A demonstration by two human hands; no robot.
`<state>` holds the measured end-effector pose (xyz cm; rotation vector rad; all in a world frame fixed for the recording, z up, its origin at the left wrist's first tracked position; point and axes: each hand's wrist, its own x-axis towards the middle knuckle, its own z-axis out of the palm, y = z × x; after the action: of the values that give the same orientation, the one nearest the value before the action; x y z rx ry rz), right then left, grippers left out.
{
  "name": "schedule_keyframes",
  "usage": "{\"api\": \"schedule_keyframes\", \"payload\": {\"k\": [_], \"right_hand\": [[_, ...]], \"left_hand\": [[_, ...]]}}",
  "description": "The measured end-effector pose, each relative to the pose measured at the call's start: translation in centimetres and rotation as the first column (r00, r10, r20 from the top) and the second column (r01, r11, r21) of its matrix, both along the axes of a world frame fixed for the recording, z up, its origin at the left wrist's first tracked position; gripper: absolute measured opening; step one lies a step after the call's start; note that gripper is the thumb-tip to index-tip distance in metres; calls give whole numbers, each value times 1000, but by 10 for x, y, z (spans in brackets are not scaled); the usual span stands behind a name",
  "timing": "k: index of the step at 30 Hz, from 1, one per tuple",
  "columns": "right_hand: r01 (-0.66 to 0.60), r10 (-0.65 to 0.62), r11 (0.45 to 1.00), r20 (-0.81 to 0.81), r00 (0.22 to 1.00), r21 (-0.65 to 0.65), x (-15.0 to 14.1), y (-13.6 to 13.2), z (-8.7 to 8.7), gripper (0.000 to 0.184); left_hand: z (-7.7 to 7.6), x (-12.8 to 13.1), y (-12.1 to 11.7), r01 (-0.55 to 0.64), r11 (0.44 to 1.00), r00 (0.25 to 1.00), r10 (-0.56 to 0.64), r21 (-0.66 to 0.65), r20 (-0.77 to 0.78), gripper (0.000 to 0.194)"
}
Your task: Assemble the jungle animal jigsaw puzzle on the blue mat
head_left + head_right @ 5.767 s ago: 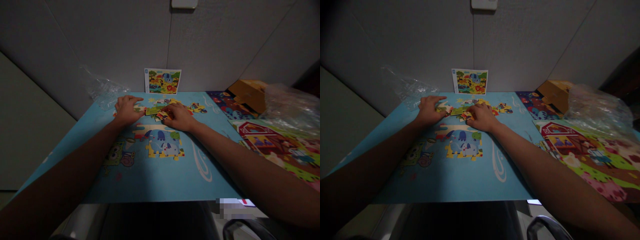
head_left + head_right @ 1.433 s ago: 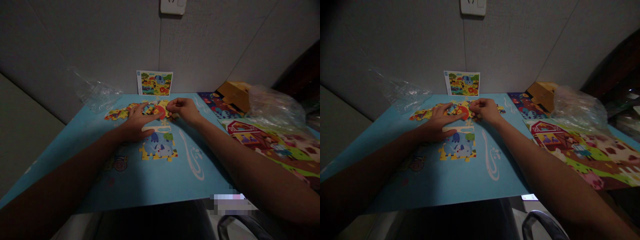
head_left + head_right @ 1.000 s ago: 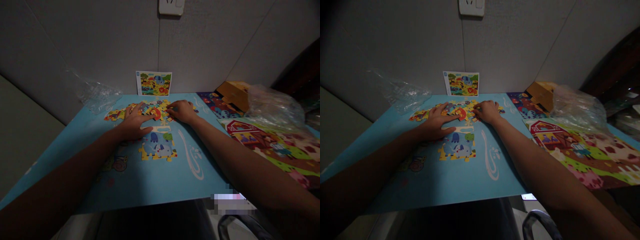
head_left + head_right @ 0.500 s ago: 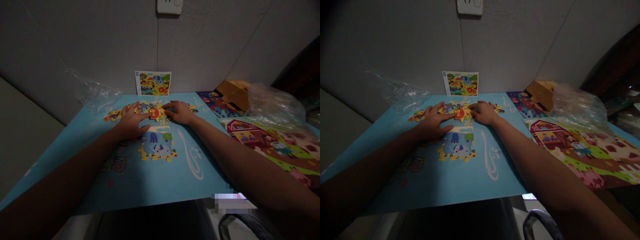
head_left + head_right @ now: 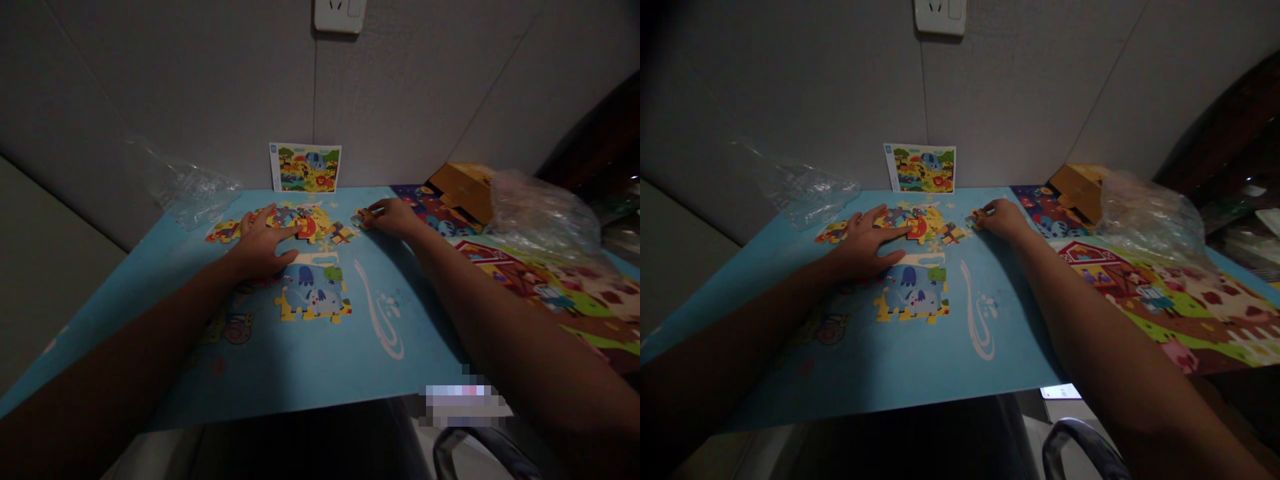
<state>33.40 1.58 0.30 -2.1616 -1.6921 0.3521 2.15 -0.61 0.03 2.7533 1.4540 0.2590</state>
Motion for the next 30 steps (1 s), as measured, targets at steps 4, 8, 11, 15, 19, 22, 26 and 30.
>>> {"api": "schedule_keyframes", "payload": {"k": [4,8,11,15,19,22,26,30], "right_hand": [[-124,133,989,-118,984,79,-8,5,-1,49],[-58,89,972,-125,988,227,4,6,3,40],[-239,250,948,-28,968,211,10,5,4,51],[-477,469,875,107,877,79,7,3,2,54],[-475,466,879,139,874,44,0,1,4,52],[-354,343,926,101,934,131,-1,-1,8,55],[-44,22,959,82,996,280,5,-1,7,56],[49,-79,986,192,978,160,9,1,2,52]], "left_hand": [[1,0,-1,-16,1000,1000,16,-8,-4,58],[1,0,-1,-6,1000,1000,6,-15,5,58],[1,0,-1,0,1000,1000,0,-19,4,58],[1,-1,-1,0,1000,1000,1,-17,6,58],[2,-1,-1,5,1000,1000,-4,-29,10,59],[2,-1,-2,9,999,1000,-9,-33,13,60],[2,-1,-2,7,999,1000,-7,-37,8,59],[2,-1,-1,9,1000,1000,-9,-25,24,60]]}}
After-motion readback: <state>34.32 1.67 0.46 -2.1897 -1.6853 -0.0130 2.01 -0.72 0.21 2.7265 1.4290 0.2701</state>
